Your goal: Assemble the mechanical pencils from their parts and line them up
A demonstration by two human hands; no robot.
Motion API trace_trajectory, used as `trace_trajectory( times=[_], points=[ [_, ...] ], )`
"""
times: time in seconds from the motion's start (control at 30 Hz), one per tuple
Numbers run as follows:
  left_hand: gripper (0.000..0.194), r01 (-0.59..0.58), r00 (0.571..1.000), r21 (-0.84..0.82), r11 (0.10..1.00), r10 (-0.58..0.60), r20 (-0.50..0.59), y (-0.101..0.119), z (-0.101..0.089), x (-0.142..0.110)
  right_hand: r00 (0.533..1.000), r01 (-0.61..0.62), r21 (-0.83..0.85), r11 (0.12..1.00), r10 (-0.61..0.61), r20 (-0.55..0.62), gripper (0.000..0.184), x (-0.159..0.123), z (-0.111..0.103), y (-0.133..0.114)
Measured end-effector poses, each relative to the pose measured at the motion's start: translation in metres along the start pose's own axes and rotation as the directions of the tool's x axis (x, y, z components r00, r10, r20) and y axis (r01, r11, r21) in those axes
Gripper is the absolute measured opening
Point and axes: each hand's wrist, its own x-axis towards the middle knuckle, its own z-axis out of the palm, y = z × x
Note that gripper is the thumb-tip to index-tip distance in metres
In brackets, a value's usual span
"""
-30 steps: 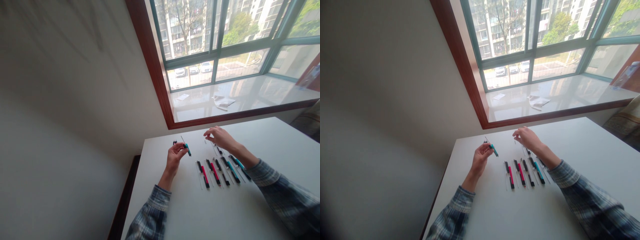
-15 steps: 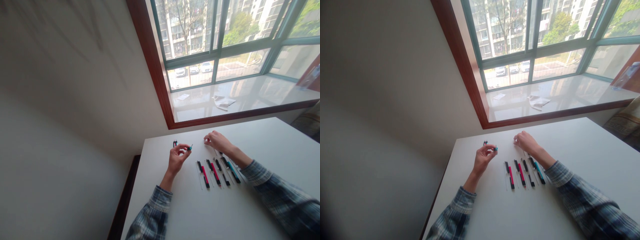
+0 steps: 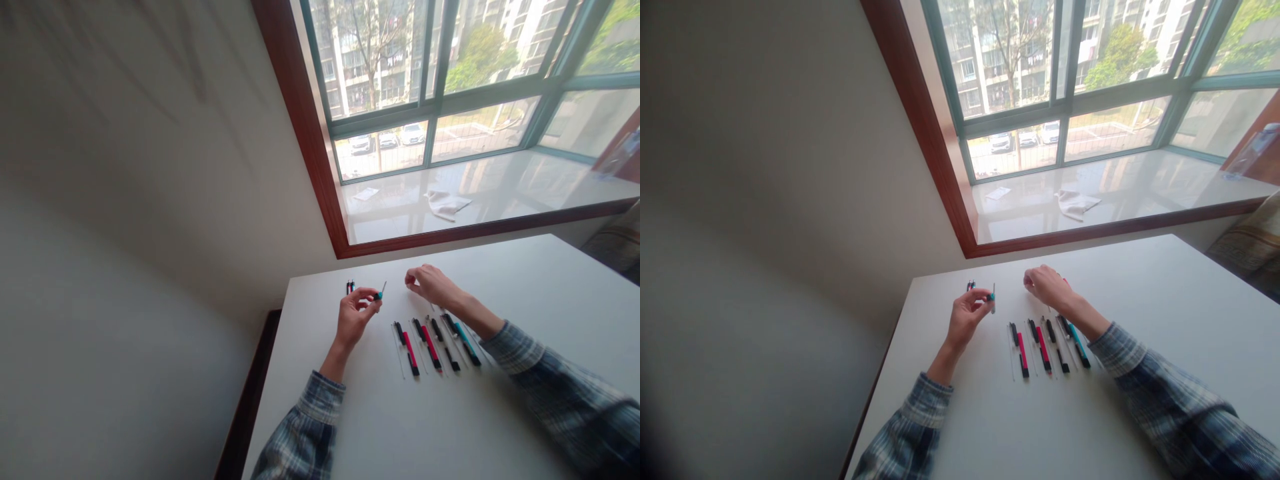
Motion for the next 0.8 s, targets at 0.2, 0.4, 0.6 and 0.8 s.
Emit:
trace_trajectory(
  times=[0.2,0.4,0.6,0.8],
  points=[
    [0.022,0.033,0.999,0.02,0.999,-0.033,-0.022,-0.002,0.0,-0.001,0.977,0.154,0.644,0.75,-0.017,-0.214,0.025,-0.001,-0.039,-0.015],
    [0.022,0.039,0.999,0.049,0.998,-0.04,0.017,-0.002,0.0,-0.002,0.949,0.259,0.826,0.5,0.027,-0.314,0.037,-0.01,-0.061,-0.039],
    [0.021,0.021,0.999,0.054,0.998,-0.023,0.042,-0.004,0.0,-0.001,0.958,0.269,0.827,0.493,-0.049,-0.283,0.04,-0.01,-0.055,-0.047],
    [0.02,0.013,0.999,0.053,0.999,-0.016,0.049,-0.001,0.002,-0.002,0.968,0.239,0.837,0.492,-0.049,-0.248,0.04,-0.008,-0.048,-0.047]
  ],
)
